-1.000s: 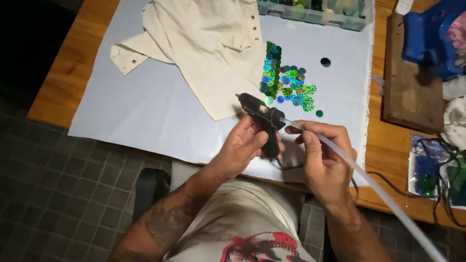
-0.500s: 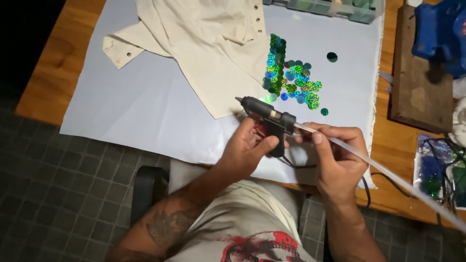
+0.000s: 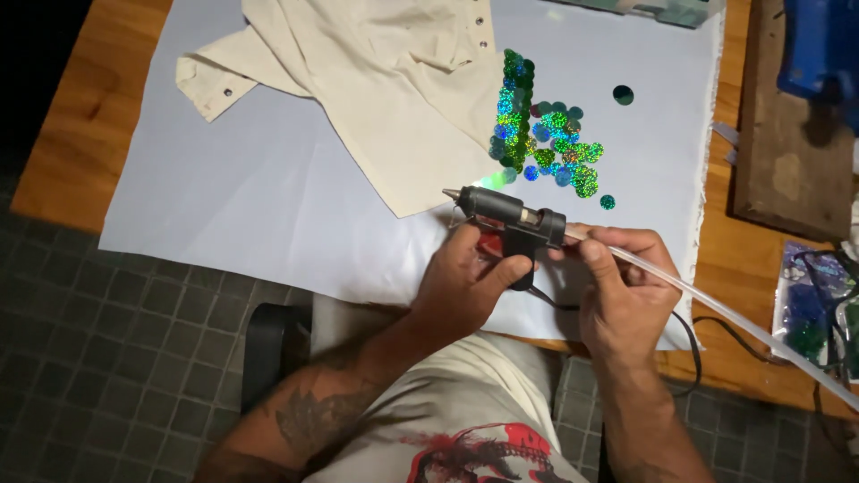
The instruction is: Decorating a white garment by applying hot glue and attaching green and blue sequins.
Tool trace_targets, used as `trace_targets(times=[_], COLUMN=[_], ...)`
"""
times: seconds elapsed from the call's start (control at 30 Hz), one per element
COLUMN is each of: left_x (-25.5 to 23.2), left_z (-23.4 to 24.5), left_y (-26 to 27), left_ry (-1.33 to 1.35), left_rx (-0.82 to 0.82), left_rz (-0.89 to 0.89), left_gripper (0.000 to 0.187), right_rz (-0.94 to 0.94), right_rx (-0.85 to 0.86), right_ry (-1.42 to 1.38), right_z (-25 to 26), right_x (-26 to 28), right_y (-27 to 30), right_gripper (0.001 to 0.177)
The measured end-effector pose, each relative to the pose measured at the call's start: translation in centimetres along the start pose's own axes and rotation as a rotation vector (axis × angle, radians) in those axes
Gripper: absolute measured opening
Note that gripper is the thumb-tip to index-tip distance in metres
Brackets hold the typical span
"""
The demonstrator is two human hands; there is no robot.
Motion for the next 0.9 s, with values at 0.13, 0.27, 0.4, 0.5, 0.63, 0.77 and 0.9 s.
trace_targets(times=[0.13,0.27,0.4,0.5,0.63,0.77,0.9], left_x=[-0.4,-0.3,0.3,-0.2,0.9,0.8,-0.3], left_z=[0.5,1.1,0.4,0.0,0.6,-0.1,-1.5], left_y=[-0.3,-0.4,-0.6,-0.6,-0.4,0.2,-0.1], left_ry=[0.078,0.209,0.455,0.479,0.487,0.624,0.766], left_rx=[0.015,0.079,0.142,0.153,0.160,0.160,0.158], left_rz=[0.035,0.075,0.126,0.120,0.066,0.085,0.256], left_gripper=[0.035,0.028,0.025,0.025,0.032,0.032,0.019], right_rz=[-0.016,-0.010,0.021,0.037,0.037,0.024,-0.003], right_rx=[-0.007,-0.026,-0.040,-0.043,-0.055,-0.056,-0.051], right_ry=[0.025,0.047,0.070,0.105,0.169,0.263,0.389], right_z=[0.0,-0.2,-0.3,-0.2,-0.2,0.0,0.6], right_x=[0.1,0.4,0.6,0.5,0.5,1.0,1.1], right_y=[-0.1,0.0,0.0,0.2,0.1,0.1,-0.7], right_gripper=[0.015,0.015,0.016,0.015,0.017,0.016,0.011])
Point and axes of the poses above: each hand's wrist, its own y-axis away from the middle knuckle, its own z-axis out of the back of the hand, x = y × z, the point moved 3 cm from there along -y, towards the middle knuckle, and after that the axes turned 14 degrees about y, right-handed, at the moved point
